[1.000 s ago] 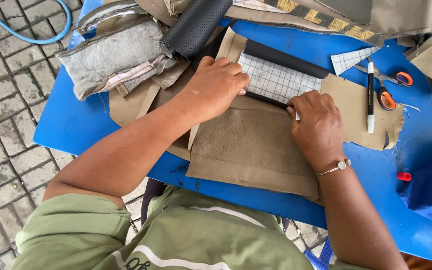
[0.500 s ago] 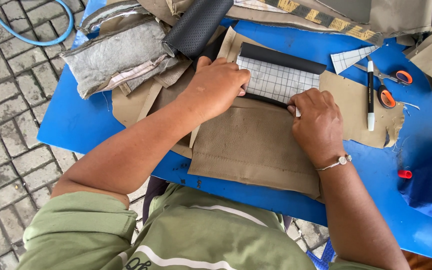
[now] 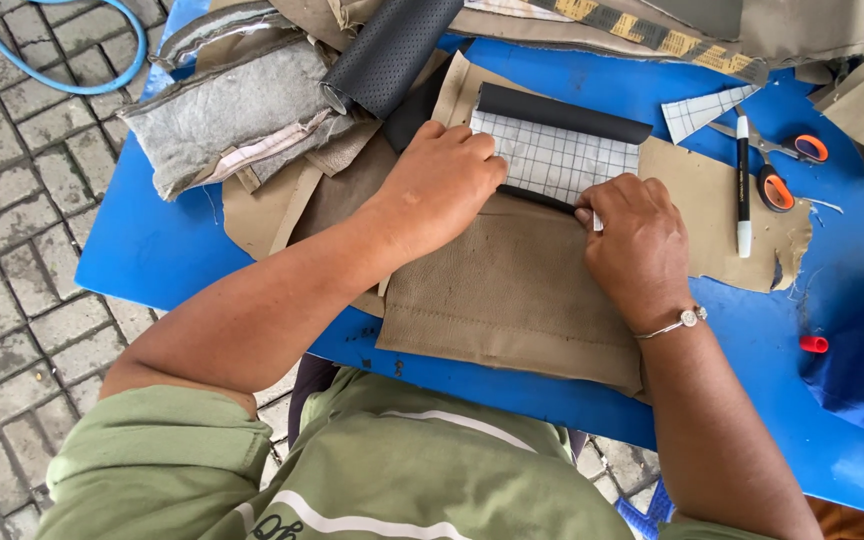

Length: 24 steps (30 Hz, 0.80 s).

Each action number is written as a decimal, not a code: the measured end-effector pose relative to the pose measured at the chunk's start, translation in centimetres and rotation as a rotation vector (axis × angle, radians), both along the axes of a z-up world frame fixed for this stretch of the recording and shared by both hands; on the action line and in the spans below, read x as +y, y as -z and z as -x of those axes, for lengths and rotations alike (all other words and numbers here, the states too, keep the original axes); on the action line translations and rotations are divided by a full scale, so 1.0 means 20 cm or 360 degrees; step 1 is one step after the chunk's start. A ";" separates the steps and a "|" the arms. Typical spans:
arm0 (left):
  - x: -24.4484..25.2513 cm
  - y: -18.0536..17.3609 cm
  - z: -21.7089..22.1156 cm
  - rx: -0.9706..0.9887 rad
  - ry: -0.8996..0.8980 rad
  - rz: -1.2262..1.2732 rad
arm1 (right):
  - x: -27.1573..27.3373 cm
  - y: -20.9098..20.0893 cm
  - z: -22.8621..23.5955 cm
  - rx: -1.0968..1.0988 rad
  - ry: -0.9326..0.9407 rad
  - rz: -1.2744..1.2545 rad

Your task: Marking and folding leather material on a workbench

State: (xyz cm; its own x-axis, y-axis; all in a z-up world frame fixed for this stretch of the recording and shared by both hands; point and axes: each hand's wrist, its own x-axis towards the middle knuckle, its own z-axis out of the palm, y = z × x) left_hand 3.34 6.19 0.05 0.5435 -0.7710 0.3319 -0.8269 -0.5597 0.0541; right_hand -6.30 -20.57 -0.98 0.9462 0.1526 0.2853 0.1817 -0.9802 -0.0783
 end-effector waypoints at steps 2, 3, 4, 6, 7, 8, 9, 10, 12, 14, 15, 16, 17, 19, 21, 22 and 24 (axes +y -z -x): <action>0.02 -0.08 0.02 0.0038 0.0018 0.0000 | 0.00 0.00 0.00 0.0009 0.0000 0.0002; 0.03 -0.12 0.03 0.0076 0.0035 0.0001 | 0.00 0.00 0.00 0.0018 0.0000 0.0004; 0.02 -0.05 0.01 0.0077 0.0038 -0.0002 | 0.00 0.00 0.00 0.0020 0.0003 0.0002; 0.00 0.07 -0.03 0.0321 0.0102 0.0151 | -0.01 0.00 0.00 0.0023 0.0002 0.0027; 0.00 0.07 -0.01 0.0321 0.0104 0.0148 | 0.00 0.00 0.00 0.0023 0.0004 0.0025; -0.01 0.06 0.01 0.0082 0.0054 0.0101 | 0.00 0.00 0.00 0.0038 0.0007 0.0010; -0.01 0.06 0.02 -0.0156 0.0005 0.0054 | 0.00 -0.01 0.01 0.0052 0.0009 -0.0004; -0.02 0.01 0.04 -0.0155 0.0006 0.0052 | 0.00 0.00 0.01 0.0053 0.0011 -0.0006; -0.03 -0.08 0.06 -0.0155 -0.0094 0.0030 | -0.01 0.02 0.01 0.0029 0.0000 0.0026; -0.04 0.02 0.01 -0.0253 -0.0043 0.0048 | -0.01 0.04 0.02 0.0038 0.0008 0.0043; -0.05 0.07 -0.01 -0.0351 0.0008 0.0066 | -0.02 0.05 0.02 0.0048 0.0017 0.0062; -0.05 0.08 -0.02 -0.0350 0.0009 0.0066 | -0.01 0.04 0.02 0.0048 0.0018 0.0062; -0.06 0.08 -0.03 -0.0349 0.0033 0.0089 | -0.01 0.03 0.02 0.0047 0.0010 0.0056; -0.05 0.04 -0.02 -0.0353 0.0058 0.0111 | 0.00 0.02 0.02 0.0040 0.0001 0.0049; -0.03 -0.03 0.01 -0.0102 0.0052 -0.0058 | 0.00 0.01 0.02 0.0023 -0.0017 0.0064; -0.03 -0.06 0.02 -0.0103 0.0055 -0.0057 | 0.00 0.00 0.02 0.0022 -0.0014 0.0065; -0.01 -0.13 0.03 0.0409 0.0030 -0.0308 | 0.01 -0.01 0.02 0.0004 -0.0053 0.0042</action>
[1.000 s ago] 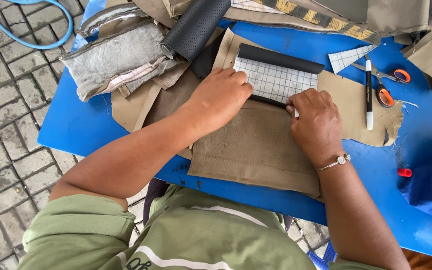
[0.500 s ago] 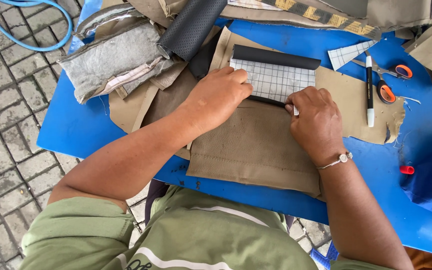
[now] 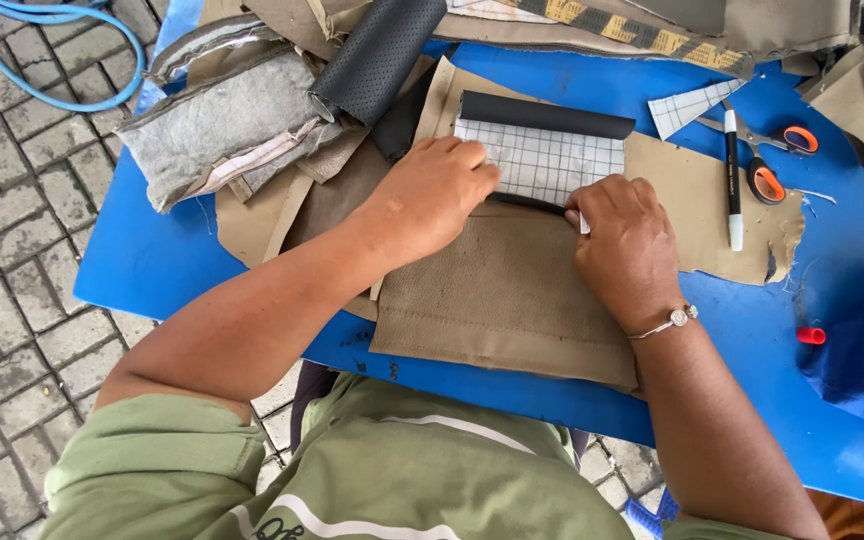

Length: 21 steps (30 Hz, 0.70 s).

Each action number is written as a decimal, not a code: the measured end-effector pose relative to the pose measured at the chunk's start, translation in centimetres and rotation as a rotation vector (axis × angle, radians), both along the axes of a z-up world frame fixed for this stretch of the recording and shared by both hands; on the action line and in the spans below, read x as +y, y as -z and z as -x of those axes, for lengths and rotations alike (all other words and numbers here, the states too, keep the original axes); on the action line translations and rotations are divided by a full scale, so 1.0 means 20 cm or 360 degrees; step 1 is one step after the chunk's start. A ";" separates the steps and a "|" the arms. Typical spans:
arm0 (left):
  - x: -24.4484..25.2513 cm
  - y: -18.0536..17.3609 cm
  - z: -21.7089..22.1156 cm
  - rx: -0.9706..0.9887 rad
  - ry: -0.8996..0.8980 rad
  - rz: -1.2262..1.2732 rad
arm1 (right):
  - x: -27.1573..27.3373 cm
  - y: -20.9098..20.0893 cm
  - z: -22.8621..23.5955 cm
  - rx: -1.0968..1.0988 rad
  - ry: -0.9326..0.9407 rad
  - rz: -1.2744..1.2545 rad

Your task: Marking and folding leather material on a workbench

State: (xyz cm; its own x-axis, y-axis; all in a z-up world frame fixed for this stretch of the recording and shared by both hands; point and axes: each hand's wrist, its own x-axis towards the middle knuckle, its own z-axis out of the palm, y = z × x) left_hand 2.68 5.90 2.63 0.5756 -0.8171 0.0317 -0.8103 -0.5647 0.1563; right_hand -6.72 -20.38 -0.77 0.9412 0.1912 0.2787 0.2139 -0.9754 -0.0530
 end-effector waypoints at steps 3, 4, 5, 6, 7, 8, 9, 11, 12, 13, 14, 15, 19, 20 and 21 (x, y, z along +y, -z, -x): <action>-0.01 -0.01 0.01 0.0152 -0.0030 -0.0046 | 0.00 -0.04 0.00 0.0027 -0.0029 0.0024; -0.01 -0.01 0.02 0.0155 -0.0030 -0.0045 | 0.01 -0.05 0.01 0.0030 -0.0030 0.0025; -0.01 -0.02 0.02 0.0141 -0.0033 -0.0060 | 0.01 -0.05 0.01 0.0030 -0.0042 0.0038; -0.02 -0.02 0.01 0.0120 -0.0035 -0.0074 | 0.02 -0.06 0.00 0.0025 -0.0054 0.0050; -0.02 -0.04 0.02 0.0117 -0.0034 -0.0074 | 0.02 -0.07 0.00 0.0022 -0.0054 0.0051; -0.02 -0.06 0.03 0.0060 -0.0017 0.0010 | 0.03 -0.08 0.00 0.0040 -0.0046 0.0011; -0.01 -0.07 0.04 0.0002 0.0000 0.0094 | 0.04 -0.09 0.01 0.0058 -0.0038 -0.0029; -0.03 -0.09 0.04 0.0073 -0.0003 0.0130 | 0.04 -0.07 0.01 0.0024 -0.0058 -0.0020; -0.04 -0.10 0.03 0.0141 -0.0004 0.0170 | 0.04 -0.06 0.01 -0.0014 -0.0076 -0.0008; -0.04 -0.10 0.04 0.0139 -0.0004 0.0171 | 0.04 -0.08 0.01 -0.0015 -0.0075 -0.0006; -0.04 -0.10 0.04 0.0133 0.0035 0.0157 | 0.05 -0.10 0.02 -0.0003 -0.0091 -0.0040; -0.04 -0.09 0.04 0.0126 0.0073 0.0143 | 0.06 -0.12 0.03 0.0009 -0.0107 -0.0074; -0.07 0.02 0.01 -0.0178 0.0140 0.0166 | 0.08 -0.15 0.01 -0.0034 -0.0078 -0.0049; -0.07 0.04 0.00 -0.0354 0.0114 0.0214 | 0.08 -0.14 0.01 -0.0060 -0.0099 -0.0070; -0.07 0.06 -0.02 -0.0531 0.0087 0.0262 | 0.08 -0.14 0.00 -0.0085 -0.0121 -0.0091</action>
